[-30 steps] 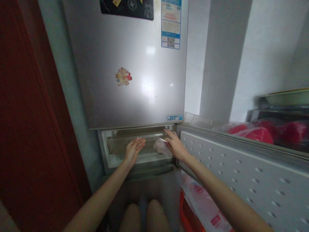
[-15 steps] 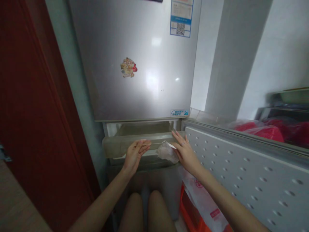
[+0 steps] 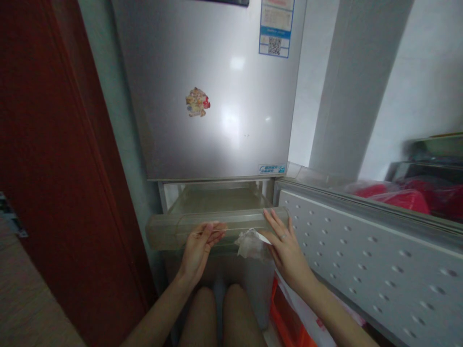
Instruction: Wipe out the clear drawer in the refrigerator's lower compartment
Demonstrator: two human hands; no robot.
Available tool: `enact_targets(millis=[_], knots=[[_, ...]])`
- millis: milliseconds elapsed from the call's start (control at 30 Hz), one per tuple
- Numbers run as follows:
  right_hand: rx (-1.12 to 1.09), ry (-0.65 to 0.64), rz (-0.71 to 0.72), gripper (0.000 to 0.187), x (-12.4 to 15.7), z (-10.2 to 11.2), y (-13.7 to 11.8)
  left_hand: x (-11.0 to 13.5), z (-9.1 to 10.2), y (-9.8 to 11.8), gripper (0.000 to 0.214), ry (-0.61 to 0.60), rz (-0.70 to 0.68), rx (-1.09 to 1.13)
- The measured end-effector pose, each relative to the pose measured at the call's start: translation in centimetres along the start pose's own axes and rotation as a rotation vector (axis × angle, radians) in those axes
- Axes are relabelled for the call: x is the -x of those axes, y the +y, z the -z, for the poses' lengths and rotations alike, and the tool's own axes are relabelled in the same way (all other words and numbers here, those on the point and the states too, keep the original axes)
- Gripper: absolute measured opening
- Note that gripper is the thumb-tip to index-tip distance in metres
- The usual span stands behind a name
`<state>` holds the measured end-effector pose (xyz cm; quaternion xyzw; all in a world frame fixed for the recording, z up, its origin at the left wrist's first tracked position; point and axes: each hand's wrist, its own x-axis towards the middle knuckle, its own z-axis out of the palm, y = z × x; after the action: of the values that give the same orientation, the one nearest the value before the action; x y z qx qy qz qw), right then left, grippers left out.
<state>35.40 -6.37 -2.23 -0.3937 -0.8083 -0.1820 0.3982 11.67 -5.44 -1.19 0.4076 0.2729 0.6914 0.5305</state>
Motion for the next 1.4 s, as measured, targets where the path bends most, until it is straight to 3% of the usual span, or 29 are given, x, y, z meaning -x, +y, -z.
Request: enact_targets(millis=[367, 800, 1400], knots=[[-0.004, 0.029, 0.040, 0.045, 3.5, -0.5, -1.0, 2.4, 0.6, -0.6, 0.039, 0.029, 0.021, 0.038], [-0.002, 0.042, 0.054, 0.043, 5.4, 0.1, -0.3, 4.4, -0.8, -0.6, 0.038, 0.028, 0.049, 0.010], [0.017, -0.001, 0.121, 0.037, 8.1, 0.4, -1.7, 7.3, 0.4, -2.2, 0.034, 0.060, 0.083, 0.054]])
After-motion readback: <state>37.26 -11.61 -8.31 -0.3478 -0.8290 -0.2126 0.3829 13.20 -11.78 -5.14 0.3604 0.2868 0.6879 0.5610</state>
